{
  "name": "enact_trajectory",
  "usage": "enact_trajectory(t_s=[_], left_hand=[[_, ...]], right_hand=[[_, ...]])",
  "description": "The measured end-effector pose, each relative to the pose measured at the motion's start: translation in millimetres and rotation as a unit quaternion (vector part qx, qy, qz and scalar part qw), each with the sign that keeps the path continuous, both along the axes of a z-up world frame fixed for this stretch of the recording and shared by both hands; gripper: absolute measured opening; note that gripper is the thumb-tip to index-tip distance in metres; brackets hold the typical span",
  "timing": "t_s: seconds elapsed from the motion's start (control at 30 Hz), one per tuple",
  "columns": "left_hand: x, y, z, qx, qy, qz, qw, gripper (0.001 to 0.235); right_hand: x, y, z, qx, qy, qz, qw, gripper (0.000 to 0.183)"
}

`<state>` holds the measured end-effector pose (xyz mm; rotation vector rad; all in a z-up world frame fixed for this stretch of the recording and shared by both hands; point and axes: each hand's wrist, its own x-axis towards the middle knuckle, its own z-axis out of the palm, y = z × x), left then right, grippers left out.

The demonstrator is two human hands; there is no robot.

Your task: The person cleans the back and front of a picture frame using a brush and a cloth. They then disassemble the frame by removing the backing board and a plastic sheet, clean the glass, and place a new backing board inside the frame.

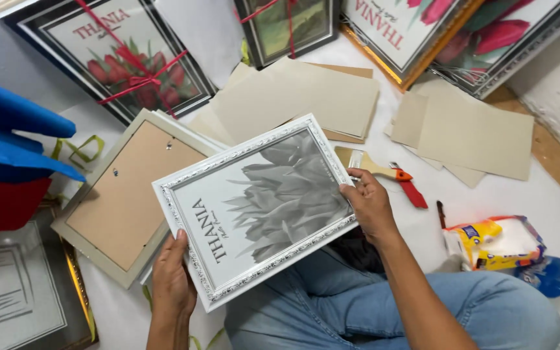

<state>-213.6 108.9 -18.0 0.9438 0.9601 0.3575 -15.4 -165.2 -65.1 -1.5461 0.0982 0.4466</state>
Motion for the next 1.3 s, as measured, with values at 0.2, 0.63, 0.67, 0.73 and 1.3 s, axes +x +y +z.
enact_trajectory(t_s=[0.2,0.63,0.67,0.73,1.3], left_hand=[[-34.8,49.0,-28.1,0.065,-0.029,0.080,0.994,0.030],[-92.3,153.4,-51.5,0.167,-0.007,0.157,0.973,0.031],[-94.0,158.3,-55.4,0.161,-0.013,0.163,0.973,0.031],[-95.5,166.2,-59.0,0.154,-0.018,0.168,0.974,0.032],[-92.8,189.4,-70.2,0.120,0.009,0.139,0.983,0.038]], right_hand=[[6.0,78.5,33.6,-0.081,-0.052,0.077,0.992,0.040],[28.3,246.0,30.9,-0.136,-0.136,0.255,0.948,0.050],[31.2,255.7,27.3,-0.132,-0.138,0.262,0.946,0.047],[37.0,274.0,18.7,-0.128,-0.138,0.269,0.944,0.044],[59.2,316.5,-21.2,-0.219,-0.154,0.316,0.910,0.043]])
